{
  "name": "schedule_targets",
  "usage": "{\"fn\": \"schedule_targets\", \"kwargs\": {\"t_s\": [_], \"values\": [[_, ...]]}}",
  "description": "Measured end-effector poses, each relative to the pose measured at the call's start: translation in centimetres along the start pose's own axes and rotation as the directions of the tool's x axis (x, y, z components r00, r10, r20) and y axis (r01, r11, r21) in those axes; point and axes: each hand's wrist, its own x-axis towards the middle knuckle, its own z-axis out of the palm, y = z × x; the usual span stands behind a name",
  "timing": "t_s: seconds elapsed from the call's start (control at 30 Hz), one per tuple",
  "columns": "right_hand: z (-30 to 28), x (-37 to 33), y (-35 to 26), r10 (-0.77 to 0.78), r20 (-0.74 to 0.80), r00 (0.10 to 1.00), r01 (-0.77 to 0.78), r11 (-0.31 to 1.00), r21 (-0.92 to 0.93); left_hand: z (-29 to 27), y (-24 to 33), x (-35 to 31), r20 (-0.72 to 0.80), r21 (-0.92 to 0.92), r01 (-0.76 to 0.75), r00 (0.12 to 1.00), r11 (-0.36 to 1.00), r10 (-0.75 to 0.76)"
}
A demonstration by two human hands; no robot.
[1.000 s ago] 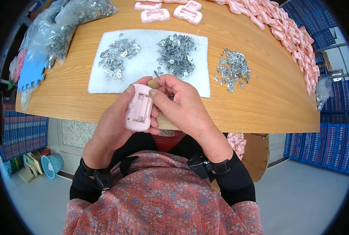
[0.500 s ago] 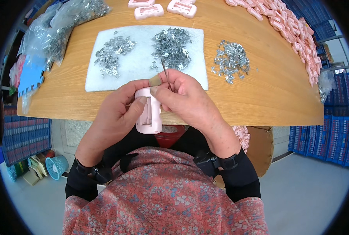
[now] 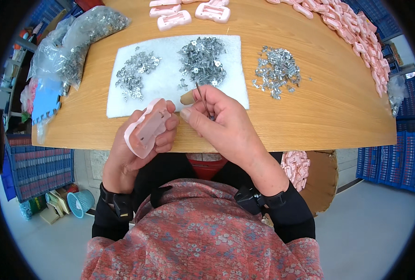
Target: The person assembles pink plastic hair clips by inserting small metal components into them using a small tool. They pick up a clip, insert the metal piece, and place the finished clip on the table, repeating this process for multiple units.
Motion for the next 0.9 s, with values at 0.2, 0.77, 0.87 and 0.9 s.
{"fn": "schedule_targets", "kwargs": {"t_s": [0.2,0.77,0.87,0.9], "values": [[0.6,0.6,0.7,-0.058,0.021,0.998,0.058,0.998,0.000,-0.1,-0.8,0.0,0.024,-0.095,0.032,0.999,0.995,-0.030],[-1.0,1.2,1.8,0.026,0.057,0.998,-0.025,1.000,-0.012,-0.6,-2.6,0.7,0.225,-0.349,0.217,0.964,0.912,-0.143],[-1.5,0.7,1.6,0.074,0.103,0.992,-0.074,0.997,0.003,-0.1,-2.9,1.0,0.233,-0.363,0.246,0.958,0.899,-0.168],[-1.6,0.5,1.5,0.112,0.123,0.986,-0.114,0.993,0.008,0.1,-3.0,1.2,0.241,-0.357,0.252,0.955,0.899,-0.172]]}}
